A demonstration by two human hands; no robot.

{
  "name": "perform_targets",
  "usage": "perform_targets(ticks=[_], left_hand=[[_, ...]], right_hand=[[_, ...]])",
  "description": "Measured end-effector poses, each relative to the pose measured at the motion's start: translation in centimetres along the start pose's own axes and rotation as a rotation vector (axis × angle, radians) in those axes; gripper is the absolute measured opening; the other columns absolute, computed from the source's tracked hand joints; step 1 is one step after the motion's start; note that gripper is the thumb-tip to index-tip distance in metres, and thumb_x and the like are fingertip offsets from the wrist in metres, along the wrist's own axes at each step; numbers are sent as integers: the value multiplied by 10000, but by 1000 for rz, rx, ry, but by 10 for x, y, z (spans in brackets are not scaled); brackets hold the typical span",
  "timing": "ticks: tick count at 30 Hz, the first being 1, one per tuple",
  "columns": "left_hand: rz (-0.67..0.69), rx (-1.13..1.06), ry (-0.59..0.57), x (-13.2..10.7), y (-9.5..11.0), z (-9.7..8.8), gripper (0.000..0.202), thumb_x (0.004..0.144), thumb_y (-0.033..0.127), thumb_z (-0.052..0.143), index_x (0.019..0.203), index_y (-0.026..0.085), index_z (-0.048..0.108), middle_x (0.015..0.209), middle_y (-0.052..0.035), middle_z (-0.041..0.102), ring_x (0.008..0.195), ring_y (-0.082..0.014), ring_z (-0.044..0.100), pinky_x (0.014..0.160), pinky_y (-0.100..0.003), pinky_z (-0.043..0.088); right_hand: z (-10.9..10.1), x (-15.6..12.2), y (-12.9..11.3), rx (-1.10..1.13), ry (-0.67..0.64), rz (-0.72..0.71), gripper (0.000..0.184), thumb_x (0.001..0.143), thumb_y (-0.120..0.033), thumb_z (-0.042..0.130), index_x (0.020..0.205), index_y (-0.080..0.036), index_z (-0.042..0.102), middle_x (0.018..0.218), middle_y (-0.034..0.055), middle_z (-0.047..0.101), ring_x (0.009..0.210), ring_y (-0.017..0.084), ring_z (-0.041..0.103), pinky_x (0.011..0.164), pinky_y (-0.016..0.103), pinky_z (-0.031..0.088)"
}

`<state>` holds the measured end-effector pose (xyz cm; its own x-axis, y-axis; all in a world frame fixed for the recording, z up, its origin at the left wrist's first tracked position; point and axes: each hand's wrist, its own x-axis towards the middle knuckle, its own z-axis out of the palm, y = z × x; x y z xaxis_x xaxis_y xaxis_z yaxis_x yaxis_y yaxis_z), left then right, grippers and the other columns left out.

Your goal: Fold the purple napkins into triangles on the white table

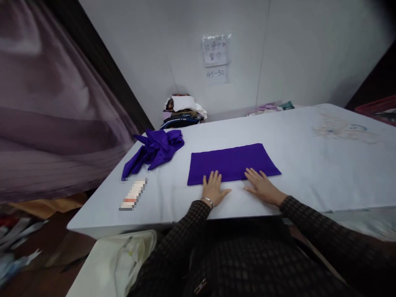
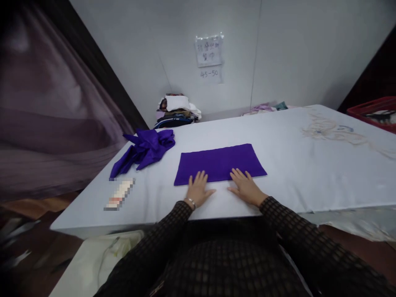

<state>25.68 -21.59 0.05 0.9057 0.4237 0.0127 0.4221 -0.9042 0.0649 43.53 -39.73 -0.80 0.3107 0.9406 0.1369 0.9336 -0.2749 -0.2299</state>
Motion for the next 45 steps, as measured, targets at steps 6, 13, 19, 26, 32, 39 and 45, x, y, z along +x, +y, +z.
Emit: perform_targets(ticks=[6,13,19,26,32,39,45], left_hand=[[101,-39,-75,10,24,18,756,881,607,256,1470,137,202,1540,-114,188,1421,-277,96,1132,-543,106],[51,-89,-71,-13,-7,16,828,849,699,197,1469,150,209,1538,-92,202,1422,-256,108,1141,-524,107],[-148,-47,-97,-36,-50,9,819,854,684,245,1460,134,239,1531,-104,216,1418,-267,134,1136,-524,130],[-337,7,-132,-52,-80,0,747,880,615,299,1453,138,265,1529,-106,209,1416,-275,150,1128,-538,138],[-329,29,-62,-40,-75,-4,735,874,601,343,1430,120,324,1517,-140,229,1410,-303,161,1122,-551,138],[-49,-70,-36,32,-31,-6,726,873,603,346,1438,148,306,1530,-125,203,1413,-287,154,1122,-540,147],[-77,-22,-68,54,-32,11,731,866,622,330,1444,175,305,1533,-105,200,1417,-287,138,1126,-535,138]], right_hand=[[30,30,-28,29,-65,-131,668,908,-595,278,1419,-174,370,1460,153,350,1367,285,274,1081,537,226],[34,-13,26,-75,29,-129,668,903,-597,292,1438,-199,327,1464,111,361,1370,258,276,1089,498,242],[28,-62,90,-137,141,4,720,884,-600,244,1483,-204,205,1454,147,363,1352,305,300,1051,562,268],[30,-92,126,-128,139,35,650,885,-538,219,1482,-282,223,1461,149,339,1366,301,239,1014,575,292],[10,-68,99,-160,120,155,737,883,-617,246,1481,-189,206,1471,150,328,1360,310,278,1046,576,277],[-16,45,6,45,-17,-26,677,899,-582,353,1452,-195,296,1493,119,293,1393,268,208,1117,517,173],[5,69,11,95,-99,-50,680,894,-574,388,1433,-163,335,1489,144,299,1391,275,209,1111,527,174]])
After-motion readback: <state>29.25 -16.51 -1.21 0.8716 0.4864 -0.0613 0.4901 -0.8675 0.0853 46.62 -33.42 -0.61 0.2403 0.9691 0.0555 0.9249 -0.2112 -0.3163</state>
